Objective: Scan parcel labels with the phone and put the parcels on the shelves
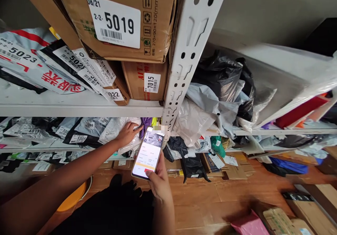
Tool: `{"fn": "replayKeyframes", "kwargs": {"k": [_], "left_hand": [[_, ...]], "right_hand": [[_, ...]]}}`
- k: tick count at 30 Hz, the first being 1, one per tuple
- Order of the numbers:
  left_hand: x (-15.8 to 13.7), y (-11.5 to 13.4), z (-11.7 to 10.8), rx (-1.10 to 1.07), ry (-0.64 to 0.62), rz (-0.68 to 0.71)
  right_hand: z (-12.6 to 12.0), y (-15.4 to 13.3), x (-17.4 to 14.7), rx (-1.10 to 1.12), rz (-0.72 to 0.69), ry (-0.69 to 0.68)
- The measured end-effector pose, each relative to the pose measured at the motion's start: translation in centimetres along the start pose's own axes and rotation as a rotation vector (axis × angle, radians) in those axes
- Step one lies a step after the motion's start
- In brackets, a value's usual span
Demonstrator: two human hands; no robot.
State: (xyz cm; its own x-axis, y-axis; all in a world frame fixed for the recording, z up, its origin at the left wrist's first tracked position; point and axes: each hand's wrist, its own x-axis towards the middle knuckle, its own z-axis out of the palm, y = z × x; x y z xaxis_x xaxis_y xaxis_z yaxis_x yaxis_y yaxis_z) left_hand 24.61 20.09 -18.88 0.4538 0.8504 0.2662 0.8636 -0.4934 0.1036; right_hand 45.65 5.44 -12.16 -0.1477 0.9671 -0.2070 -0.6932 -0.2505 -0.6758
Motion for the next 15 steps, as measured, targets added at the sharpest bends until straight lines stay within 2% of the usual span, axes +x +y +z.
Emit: {"fn": "replayKeyframes", "kwargs": {"k": [4,7,11,15], "left_hand": [[0.1,0.0,-0.1,0.027,0.003,0.013],[-0.1,0.2,-0.2,0.034,0.016,-0.013],[-1.1,0.8,-0.8,0.031,0.096,-0.215],[-0.3,1.0,-1.4,-0.422,0.073,-0.374]], "right_hand": [[-0.9,0.1,-0.4,-0.002,-0.018,0.094],[-0.9,0.0,-0.3,-0.007,-0.016,0.078],[0.2,-0.8,-0.4,-0.028,0.028,0.032],[0.4,-1.2,-0.6,0.017,0.071,0.016]]}}
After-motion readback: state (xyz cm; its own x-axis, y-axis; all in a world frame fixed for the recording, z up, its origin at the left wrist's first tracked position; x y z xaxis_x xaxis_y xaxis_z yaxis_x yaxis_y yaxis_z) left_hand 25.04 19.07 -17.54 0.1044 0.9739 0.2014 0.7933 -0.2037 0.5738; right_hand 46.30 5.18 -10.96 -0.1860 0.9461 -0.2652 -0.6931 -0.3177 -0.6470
